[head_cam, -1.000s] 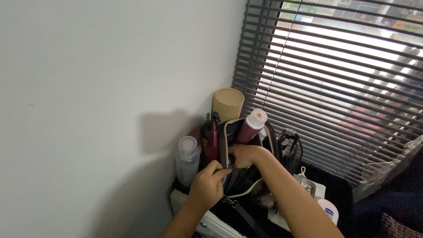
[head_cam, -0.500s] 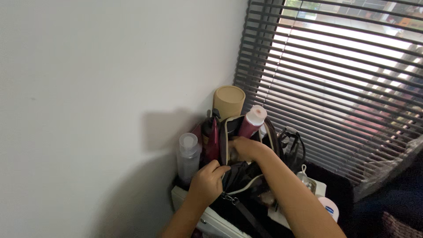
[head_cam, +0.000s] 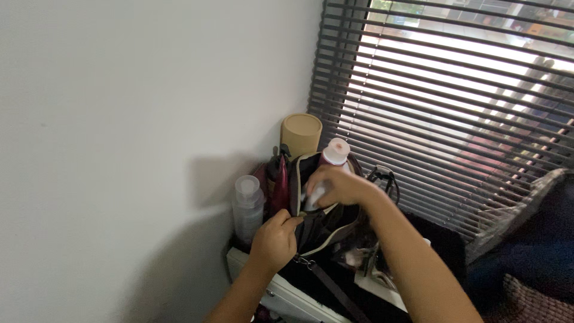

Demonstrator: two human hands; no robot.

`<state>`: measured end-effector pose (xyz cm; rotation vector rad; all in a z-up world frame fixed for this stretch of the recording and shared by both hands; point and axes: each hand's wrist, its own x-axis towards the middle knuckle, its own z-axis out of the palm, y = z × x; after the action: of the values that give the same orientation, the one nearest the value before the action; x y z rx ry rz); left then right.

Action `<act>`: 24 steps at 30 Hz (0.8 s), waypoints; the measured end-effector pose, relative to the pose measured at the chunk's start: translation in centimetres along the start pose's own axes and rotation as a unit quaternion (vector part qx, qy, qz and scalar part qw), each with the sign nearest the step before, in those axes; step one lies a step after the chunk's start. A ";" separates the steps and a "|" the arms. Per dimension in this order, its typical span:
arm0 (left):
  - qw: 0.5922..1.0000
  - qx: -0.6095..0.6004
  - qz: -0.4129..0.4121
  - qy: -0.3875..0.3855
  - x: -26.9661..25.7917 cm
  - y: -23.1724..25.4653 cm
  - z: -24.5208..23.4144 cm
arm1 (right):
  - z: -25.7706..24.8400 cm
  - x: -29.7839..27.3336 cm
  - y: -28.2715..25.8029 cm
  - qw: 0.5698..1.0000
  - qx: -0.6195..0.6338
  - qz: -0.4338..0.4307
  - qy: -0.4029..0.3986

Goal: The person organizes various cosmetics and toiletries by moving items between a makeup bag and a dresser drawer.

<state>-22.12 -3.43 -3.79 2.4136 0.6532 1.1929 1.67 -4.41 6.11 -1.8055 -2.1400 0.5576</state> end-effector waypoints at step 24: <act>0.975 -0.048 0.169 -0.139 8.0 6.7 4.3 | -7.4 -12.7 3.3 0.887 0.211 0.232 0.338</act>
<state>-12.78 -5.05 2.29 2.6078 0.1011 0.9485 10.20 -15.62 11.50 -1.8732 -1.0422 0.3668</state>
